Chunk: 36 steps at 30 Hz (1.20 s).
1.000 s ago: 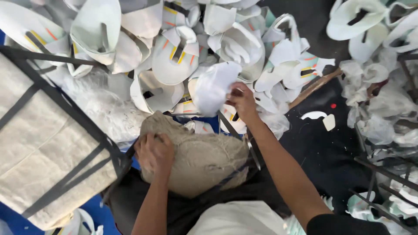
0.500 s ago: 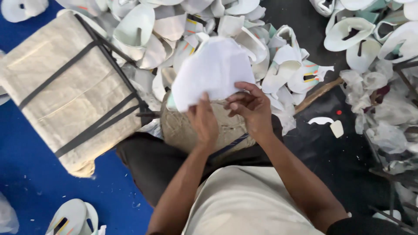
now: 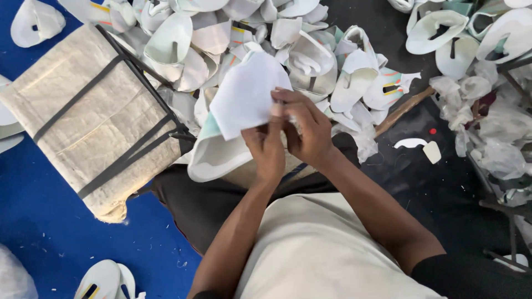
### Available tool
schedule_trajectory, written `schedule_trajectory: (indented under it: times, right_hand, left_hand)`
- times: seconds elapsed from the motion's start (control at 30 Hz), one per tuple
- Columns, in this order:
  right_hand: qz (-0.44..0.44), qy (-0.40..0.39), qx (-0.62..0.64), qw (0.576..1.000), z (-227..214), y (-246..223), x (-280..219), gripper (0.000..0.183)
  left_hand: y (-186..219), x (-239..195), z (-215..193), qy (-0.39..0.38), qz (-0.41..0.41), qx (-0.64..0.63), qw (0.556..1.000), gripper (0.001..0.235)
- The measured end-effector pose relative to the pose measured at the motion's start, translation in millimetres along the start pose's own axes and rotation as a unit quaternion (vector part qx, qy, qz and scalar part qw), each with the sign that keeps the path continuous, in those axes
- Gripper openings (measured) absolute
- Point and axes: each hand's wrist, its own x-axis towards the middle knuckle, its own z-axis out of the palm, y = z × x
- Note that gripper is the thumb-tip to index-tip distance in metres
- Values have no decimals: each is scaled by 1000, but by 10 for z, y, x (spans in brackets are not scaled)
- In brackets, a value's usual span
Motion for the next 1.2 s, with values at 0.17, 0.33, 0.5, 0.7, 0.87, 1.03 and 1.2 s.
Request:
schedule_trajectory:
  times: [0.17, 0.33, 0.5, 0.7, 0.87, 1.03, 1.2]
  right_hand:
    - [-27, 7, -34, 999, -52, -36, -41, 25]
    - [191, -7, 221, 956, -168, 227, -224, 9]
    - [258, -24, 281, 924, -333, 946, -213, 14]
    - [305, 41, 364, 879, -89, 1702, -487, 13]
    - [490, -117, 316, 804, -25, 930, -1291, 48]
    - [401, 43, 147, 903, -286, 1334, -1362, 31]
    - [412, 50, -11, 910, -93, 2270, -1288, 38]
  left_hand:
    - [-106, -60, 45, 87, -167, 59, 980, 48]
    - [-138, -63, -17, -66, 39, 86, 993, 38]
    - [-141, -68, -274, -69, 50, 155, 984, 32]
    - [294, 67, -591, -102, -81, 149, 980, 34]
    - [222, -156, -991, -186, -275, 318, 888, 35]
    - [-276, -181, -616, -282, -78, 256, 921, 34]
    - [-1027, 327, -130, -207, -246, 157, 934, 31]
